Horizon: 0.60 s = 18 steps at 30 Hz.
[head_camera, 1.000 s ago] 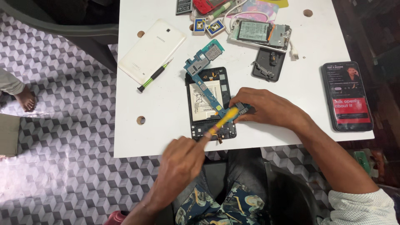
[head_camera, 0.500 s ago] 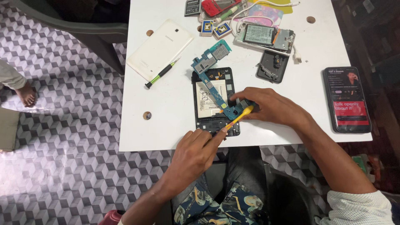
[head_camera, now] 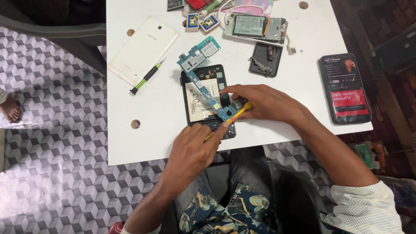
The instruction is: The person disassembles a smartphone by removing the motherboard and cleaning the internal chassis with a toothbrush. They use a screwdriver to detach components and a toothbrush to scrub the battery area and frame.
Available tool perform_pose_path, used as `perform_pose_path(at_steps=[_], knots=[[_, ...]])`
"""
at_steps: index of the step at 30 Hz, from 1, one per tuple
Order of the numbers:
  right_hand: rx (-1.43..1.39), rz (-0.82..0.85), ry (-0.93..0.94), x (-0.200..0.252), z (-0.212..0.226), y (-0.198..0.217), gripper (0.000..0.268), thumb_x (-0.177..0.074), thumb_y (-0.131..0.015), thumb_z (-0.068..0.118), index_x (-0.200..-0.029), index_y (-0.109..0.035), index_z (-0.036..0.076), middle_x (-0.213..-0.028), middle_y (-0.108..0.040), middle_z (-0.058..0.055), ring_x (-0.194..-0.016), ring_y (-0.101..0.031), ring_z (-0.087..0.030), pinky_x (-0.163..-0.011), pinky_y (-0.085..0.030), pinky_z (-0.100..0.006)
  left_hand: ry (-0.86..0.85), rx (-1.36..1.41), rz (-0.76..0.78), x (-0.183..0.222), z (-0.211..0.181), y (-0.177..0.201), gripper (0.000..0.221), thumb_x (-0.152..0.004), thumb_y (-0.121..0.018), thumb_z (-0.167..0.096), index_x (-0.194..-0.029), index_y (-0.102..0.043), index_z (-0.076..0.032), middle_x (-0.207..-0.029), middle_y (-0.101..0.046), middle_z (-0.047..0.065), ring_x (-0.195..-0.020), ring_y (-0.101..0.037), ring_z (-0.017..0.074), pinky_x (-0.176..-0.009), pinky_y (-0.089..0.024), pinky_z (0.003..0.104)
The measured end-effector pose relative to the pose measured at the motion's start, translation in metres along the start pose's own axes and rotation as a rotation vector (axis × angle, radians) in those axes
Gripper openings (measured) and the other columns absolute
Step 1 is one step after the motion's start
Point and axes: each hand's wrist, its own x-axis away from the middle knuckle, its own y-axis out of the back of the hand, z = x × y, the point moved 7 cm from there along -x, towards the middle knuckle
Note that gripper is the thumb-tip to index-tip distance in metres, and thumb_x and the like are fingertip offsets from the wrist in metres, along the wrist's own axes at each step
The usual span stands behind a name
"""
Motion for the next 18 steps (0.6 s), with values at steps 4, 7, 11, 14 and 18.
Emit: perform_pose_path(at_steps=[4, 7, 11, 14, 18], knots=[[0.023, -0.019, -0.004, 0.003, -0.004, -0.001, 0.079, -0.071, -0.088, 0.033, -0.142, -0.054, 0.023, -0.111, -0.075, -0.011, -0.098, -0.074, -0.029, -0.082, -0.059, -0.042, 0.071, -0.02, 0.002, 0.012, 0.006, 0.015, 0.044, -0.084, -0.076, -0.004, -0.128, -0.07, -0.003, -0.078, -0.054, 0.002, -0.07, -0.052, 0.0175, -0.06, -0.042, 0.035], [0.001, -0.077, 0.079, 0.003, -0.001, 0.001, 0.079, -0.07, -0.089, 0.032, -0.141, -0.056, 0.021, -0.117, -0.074, -0.012, -0.104, -0.073, -0.03, -0.084, -0.058, -0.044, 0.1, -0.044, -0.021, 0.019, 0.007, 0.02, 0.048, -0.081, -0.075, -0.004, -0.129, -0.069, -0.002, -0.078, -0.054, 0.003, -0.072, -0.053, 0.0186, -0.062, -0.042, 0.036], [0.02, 0.009, -0.059, 0.002, -0.006, -0.002, 0.078, -0.072, -0.088, 0.033, -0.142, -0.056, 0.024, -0.117, -0.073, -0.01, -0.103, -0.073, -0.028, -0.084, -0.06, -0.042, 0.047, -0.011, 0.02, 0.012, 0.002, 0.002, 0.044, -0.087, -0.076, -0.004, -0.131, -0.07, -0.003, -0.076, -0.055, 0.004, -0.067, -0.052, 0.0176, -0.058, -0.041, 0.034], [0.055, -0.056, 0.042, 0.002, 0.006, 0.004, 0.074, -0.073, -0.086, 0.028, -0.141, -0.058, 0.021, -0.118, -0.074, -0.01, -0.102, -0.073, -0.028, -0.085, -0.059, -0.042, 0.034, 0.081, -0.006, 0.015, 0.009, 0.007, 0.043, -0.088, -0.074, -0.003, -0.131, -0.069, -0.004, -0.077, -0.057, 0.005, -0.069, -0.054, 0.019, -0.061, -0.043, 0.036], [0.04, -0.074, 0.056, 0.003, 0.006, 0.009, 0.074, -0.07, -0.086, 0.028, -0.139, -0.061, 0.017, -0.11, -0.074, -0.01, -0.093, -0.071, -0.027, -0.08, -0.058, -0.041, 0.16, 0.171, -0.143, 0.036, 0.045, 0.043, 0.035, -0.095, -0.068, -0.003, -0.13, -0.067, -0.006, -0.085, -0.065, 0.006, -0.071, -0.06, 0.02, -0.067, -0.049, 0.037]])
